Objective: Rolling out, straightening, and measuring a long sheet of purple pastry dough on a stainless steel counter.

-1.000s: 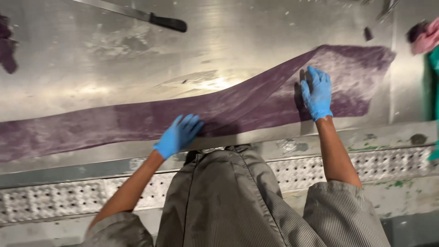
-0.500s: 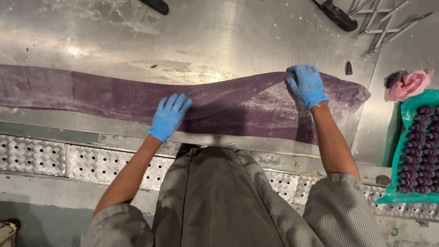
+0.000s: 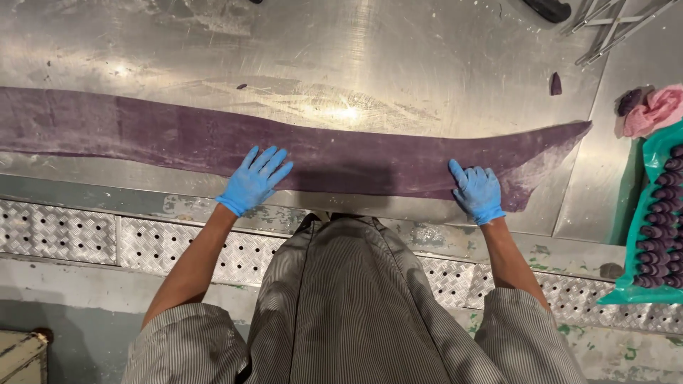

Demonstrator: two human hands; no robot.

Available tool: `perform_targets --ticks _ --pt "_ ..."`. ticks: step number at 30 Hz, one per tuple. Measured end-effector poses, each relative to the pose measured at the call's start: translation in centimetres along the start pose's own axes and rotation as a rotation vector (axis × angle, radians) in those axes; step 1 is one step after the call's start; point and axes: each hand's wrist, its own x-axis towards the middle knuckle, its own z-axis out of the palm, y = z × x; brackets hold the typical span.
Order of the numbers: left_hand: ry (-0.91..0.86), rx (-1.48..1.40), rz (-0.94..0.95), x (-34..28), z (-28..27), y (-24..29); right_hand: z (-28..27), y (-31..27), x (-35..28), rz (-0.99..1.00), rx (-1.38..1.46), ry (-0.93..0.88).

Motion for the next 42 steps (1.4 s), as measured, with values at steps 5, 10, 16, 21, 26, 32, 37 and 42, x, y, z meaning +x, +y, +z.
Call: perform_targets --ticks 5,10,16,21,26,32,37,42 --pt "-0.047 0.063 0.025 0.1 1.1 -0.2 -1.3 -0.9 -1.5 -0.063 -0.026 0.061" --pt "-0.049 0.067 0.016 0.9 0.7 0.5 0.7 -1.2 -2.6 0.001 -0.028 0.029" --pt "0.077 0.057 0.058 4.9 1.4 4.7 -3.4 -1.4 -2.0 0.198 0.054 0.12" --pt "0.047 0.161 0.061 9.7 1.7 9.8 -3.8 3.1 -3.4 0.215 0.096 0.204" --pt "0.035 0.195 0.01 15.9 2.8 15.5 -2.6 10.9 -4.3 0.238 0.06 0.24" --pt "0.063 0.13 -0.032 23.8 3.8 22.6 -4.8 18.1 -2.6 0.118 0.129 0.163" --pt "0.096 0.09 -0.051 30.1 3.6 27.6 -2.1 22.1 -2.7 -0.024 0.092 0.141" --pt "0.117 0.051 -0.045 35.2 4.5 31.2 -1.8 23.6 -3.0 -0.082 0.223 0.142"
